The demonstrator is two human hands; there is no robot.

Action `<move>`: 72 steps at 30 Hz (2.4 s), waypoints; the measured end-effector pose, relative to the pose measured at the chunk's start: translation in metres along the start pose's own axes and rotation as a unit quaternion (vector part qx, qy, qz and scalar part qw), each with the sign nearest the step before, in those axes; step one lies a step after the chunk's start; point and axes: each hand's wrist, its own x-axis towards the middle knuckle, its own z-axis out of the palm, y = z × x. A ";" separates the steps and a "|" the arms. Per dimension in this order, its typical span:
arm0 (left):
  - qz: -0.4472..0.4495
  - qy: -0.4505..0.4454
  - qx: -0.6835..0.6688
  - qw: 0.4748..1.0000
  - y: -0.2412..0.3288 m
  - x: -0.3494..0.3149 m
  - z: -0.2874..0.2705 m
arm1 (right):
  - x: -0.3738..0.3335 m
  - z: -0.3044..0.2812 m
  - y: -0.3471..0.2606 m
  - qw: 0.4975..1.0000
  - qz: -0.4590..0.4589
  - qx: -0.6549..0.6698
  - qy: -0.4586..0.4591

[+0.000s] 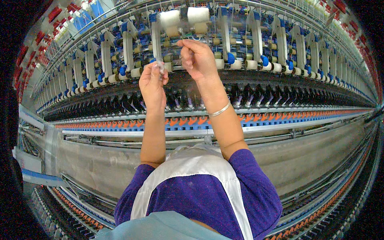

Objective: The person repairs a spinning machine by threading yarn through guides and splicers, then replaces empty bobbins with full ones and rethreads the yarn. The person also uses a small white tool to clean or adjust parts of the machine.

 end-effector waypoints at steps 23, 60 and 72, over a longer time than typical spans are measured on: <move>0.249 0.060 0.384 0.887 0.001 0.047 0.040 | -0.070 -0.042 -0.028 0.792 -0.161 -0.579 0.107; -0.048 -0.129 0.857 0.497 0.049 -0.208 -0.232 | -0.129 -0.096 0.125 0.419 0.177 -0.560 -0.692; 0.204 -0.142 0.640 0.727 0.051 0.119 0.073 | -0.159 -0.103 0.110 0.345 0.247 -0.761 -0.491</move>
